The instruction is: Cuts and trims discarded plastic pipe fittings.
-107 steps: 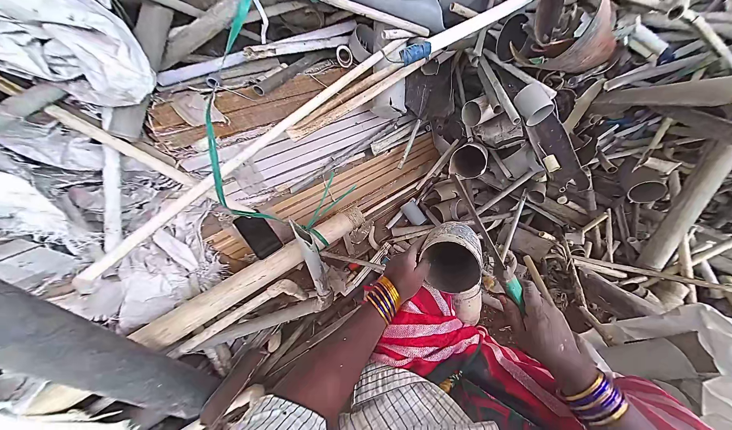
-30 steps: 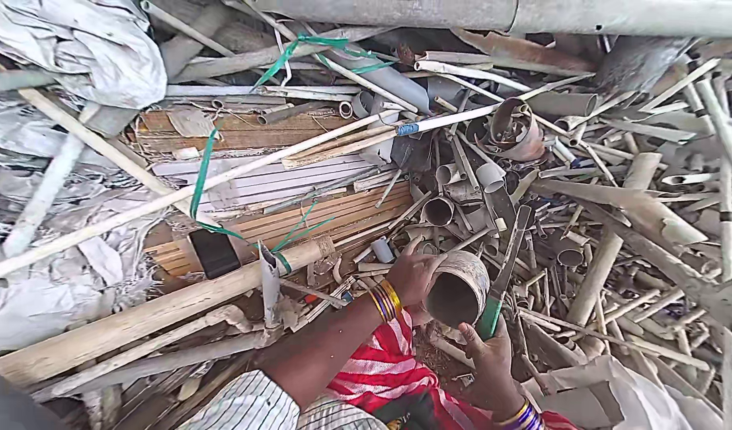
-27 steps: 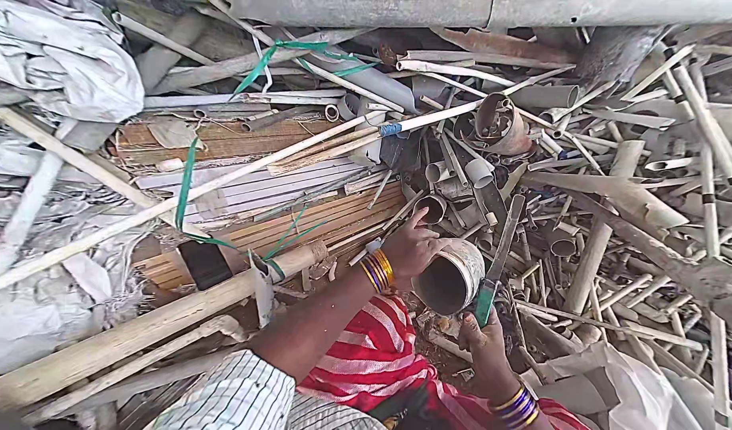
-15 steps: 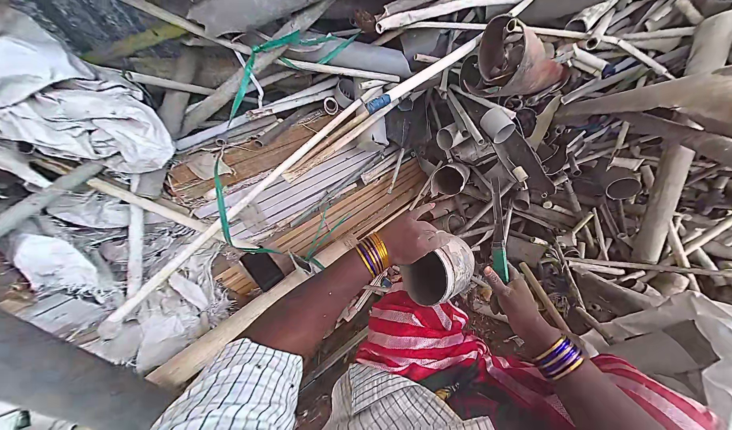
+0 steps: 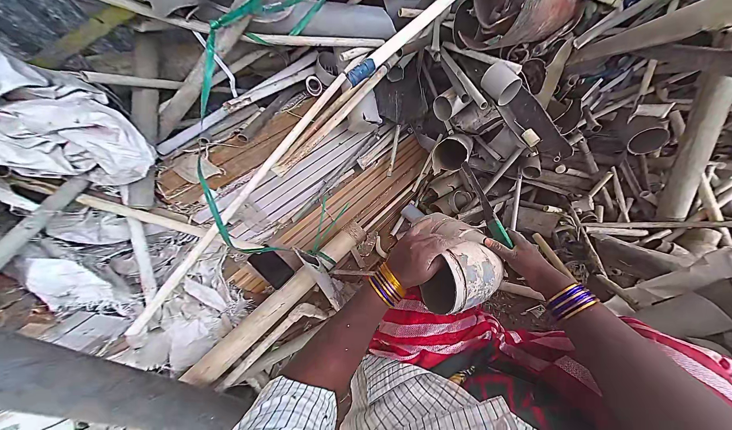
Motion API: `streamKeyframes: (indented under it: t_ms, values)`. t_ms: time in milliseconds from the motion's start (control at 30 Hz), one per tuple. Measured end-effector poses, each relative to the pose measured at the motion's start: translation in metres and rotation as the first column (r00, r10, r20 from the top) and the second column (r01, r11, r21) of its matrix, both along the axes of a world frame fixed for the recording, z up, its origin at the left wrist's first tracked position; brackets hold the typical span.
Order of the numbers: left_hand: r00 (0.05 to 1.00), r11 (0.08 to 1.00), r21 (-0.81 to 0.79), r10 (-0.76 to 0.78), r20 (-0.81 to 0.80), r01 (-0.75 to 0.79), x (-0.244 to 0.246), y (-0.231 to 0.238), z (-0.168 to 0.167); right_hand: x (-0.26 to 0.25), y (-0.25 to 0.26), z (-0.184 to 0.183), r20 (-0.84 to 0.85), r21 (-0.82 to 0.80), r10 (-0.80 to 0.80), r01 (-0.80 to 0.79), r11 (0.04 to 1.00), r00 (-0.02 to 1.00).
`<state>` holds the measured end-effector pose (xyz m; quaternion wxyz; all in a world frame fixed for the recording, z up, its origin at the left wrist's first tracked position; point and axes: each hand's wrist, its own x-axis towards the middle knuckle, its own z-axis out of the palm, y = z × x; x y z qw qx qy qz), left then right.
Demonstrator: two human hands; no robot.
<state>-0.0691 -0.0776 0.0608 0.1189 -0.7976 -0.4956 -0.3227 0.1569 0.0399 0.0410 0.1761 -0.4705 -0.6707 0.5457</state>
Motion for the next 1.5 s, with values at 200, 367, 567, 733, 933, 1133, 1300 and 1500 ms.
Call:
streamKeyframes:
  t_ms: [200, 367, 567, 733, 933, 1133, 1300, 1500]
  values:
    - [0.679, 0.548, -0.835, 0.594, 0.432, 0.051, -0.006, -0.021, -0.015, -0.006, 0.000, 0.002, -0.025, 0.033, -0.052, 0.053, 0.998, 0.998]
    - [0.721, 0.513, -0.856, 0.619, 0.312, -0.070, 0.006, -0.024, -0.034, -0.013, 0.000, -0.012, -0.206, -0.018, -0.126, 0.125, 0.992, 0.970]
    - [0.649, 0.368, -0.928, 0.720, 0.246, -0.058, 0.004, -0.008, -0.030, -0.023, -0.007, -0.024, -0.268, 0.057, -0.164, 0.185, 0.981, 0.949]
    - [0.656, 0.379, -0.926, 0.696, 0.291, 0.008, 0.003, -0.009, -0.029, -0.012, -0.037, 0.003, 0.038, 0.524, -0.152, 0.110, 0.844, 0.988]
    - [0.669, 0.304, -0.952, 0.702, 0.246, 0.031, -0.003, -0.013, -0.018, 0.017, -0.090, 0.050, 0.049, 0.968, -0.001, -0.047, 0.248, 0.999]
    - [0.637, 0.274, -0.960, 0.730, 0.247, 0.058, -0.005, -0.016, -0.015, 0.037, -0.106, 0.061, 0.454, 0.860, -0.126, -0.397, 0.321, 0.882]
    - [0.643, 0.289, -0.954, 0.718, 0.266, 0.072, -0.006, -0.017, -0.016, 0.040, -0.129, 0.091, 0.287, 0.958, -0.168, -0.281, 0.055, 0.943]
    - [0.701, 0.265, -0.963, 0.679, 0.218, 0.043, -0.005, -0.019, -0.008, 0.044, -0.119, 0.090, 0.566, 0.817, -0.223, -0.502, 0.283, 0.794]
